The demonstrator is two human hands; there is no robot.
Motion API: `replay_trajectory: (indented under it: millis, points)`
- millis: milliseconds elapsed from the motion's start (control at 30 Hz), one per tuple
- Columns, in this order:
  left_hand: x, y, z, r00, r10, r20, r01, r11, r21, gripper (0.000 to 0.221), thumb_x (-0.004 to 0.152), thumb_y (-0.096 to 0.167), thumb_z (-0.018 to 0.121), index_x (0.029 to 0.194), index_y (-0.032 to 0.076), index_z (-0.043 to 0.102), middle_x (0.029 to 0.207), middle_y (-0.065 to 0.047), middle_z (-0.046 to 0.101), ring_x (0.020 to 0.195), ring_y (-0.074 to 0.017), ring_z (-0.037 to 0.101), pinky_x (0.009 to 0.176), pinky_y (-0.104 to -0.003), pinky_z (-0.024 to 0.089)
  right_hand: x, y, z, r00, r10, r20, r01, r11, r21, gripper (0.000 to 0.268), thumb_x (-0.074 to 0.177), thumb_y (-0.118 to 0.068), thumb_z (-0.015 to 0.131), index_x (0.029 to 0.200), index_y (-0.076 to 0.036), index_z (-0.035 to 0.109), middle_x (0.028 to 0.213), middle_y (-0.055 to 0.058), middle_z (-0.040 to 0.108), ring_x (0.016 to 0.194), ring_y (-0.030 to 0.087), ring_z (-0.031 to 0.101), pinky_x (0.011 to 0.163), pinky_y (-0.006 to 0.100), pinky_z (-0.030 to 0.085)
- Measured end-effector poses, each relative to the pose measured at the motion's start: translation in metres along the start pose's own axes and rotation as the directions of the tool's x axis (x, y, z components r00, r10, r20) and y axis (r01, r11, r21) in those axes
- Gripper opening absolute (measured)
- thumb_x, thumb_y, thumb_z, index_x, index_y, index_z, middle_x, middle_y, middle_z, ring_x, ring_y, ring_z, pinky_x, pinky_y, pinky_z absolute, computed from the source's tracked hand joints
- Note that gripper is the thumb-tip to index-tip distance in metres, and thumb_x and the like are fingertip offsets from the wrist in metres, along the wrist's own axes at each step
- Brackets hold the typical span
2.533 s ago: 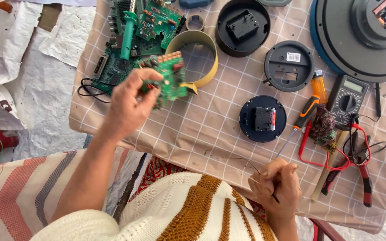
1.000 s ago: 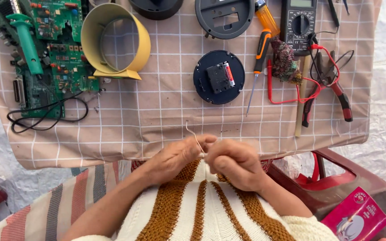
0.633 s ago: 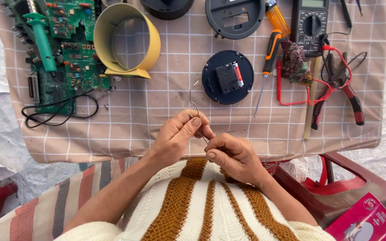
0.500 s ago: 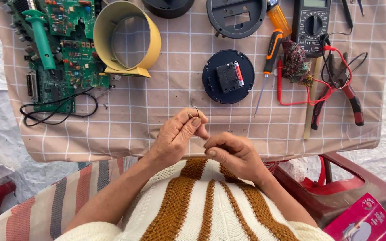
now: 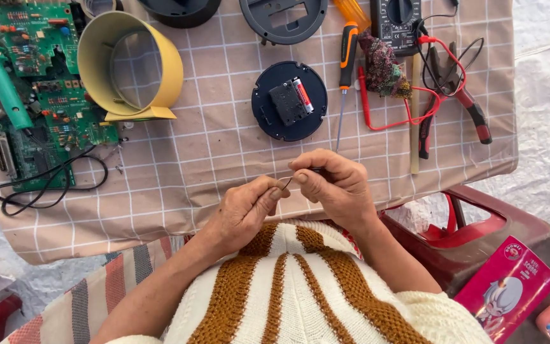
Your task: Inspecting and testing components on a circuit board using a wire probe and applying heat with a lighter.
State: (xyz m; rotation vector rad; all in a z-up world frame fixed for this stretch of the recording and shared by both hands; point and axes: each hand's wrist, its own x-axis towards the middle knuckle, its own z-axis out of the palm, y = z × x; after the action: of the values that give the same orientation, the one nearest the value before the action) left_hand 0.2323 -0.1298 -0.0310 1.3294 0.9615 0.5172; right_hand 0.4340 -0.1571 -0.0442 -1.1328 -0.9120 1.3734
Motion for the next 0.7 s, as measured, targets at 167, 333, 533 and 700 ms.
replay_trajectory:
  millis: [167,333,533,700]
  points:
    - [-0.004,0.002,-0.003,1.000,-0.027,0.011,0.027,0.998,-0.060,0.027,0.107,0.023,0.052,0.097,0.009,0.073,0.061,-0.009,0.063,0.064,-0.0159,0.057,0.064,-0.034,0.056,0.000,-0.012,0.008,0.998,0.018,0.060,-0.017,1.000,-0.016,0.029,0.084,0.012,0.078,0.111,0.012,0.067,0.087,0.016,0.068,0.078,0.017,0.072,0.070,0.030,0.062]
    - [-0.005,0.012,-0.004,0.998,-0.051,0.032,0.054,0.994,-0.094,0.033,0.107,0.028,0.054,0.083,0.011,0.069,0.055,-0.005,0.056,0.061,-0.0107,0.052,0.059,-0.028,0.052,-0.002,-0.003,0.015,0.993,0.105,0.056,-0.110,0.990,0.093,0.023,0.088,0.010,0.074,0.110,0.011,0.065,0.079,0.017,0.069,0.071,0.015,0.070,0.058,0.022,0.056]
    - [-0.007,-0.012,0.001,0.993,-0.116,0.039,0.121,0.972,-0.201,0.031,0.108,0.027,0.051,0.095,0.009,0.073,0.053,-0.002,0.053,0.052,-0.0098,0.051,0.052,-0.023,0.048,-0.005,0.015,0.002,0.999,0.047,-0.021,-0.044,0.993,0.113,0.014,0.090,0.007,0.074,0.102,0.012,0.069,0.075,0.014,0.058,0.056,0.013,0.056,0.049,0.025,0.051]
    - [-0.013,-0.022,-0.010,0.987,-0.160,0.022,0.160,0.953,-0.256,0.027,0.106,0.019,0.053,0.107,0.003,0.075,0.060,-0.004,0.055,0.050,-0.0102,0.051,0.050,-0.023,0.048,0.003,0.001,-0.011,0.985,0.006,-0.175,0.028,0.981,0.192,0.009,0.098,0.004,0.067,0.106,0.007,0.066,0.079,0.013,0.058,0.057,0.011,0.052,0.050,0.022,0.046]
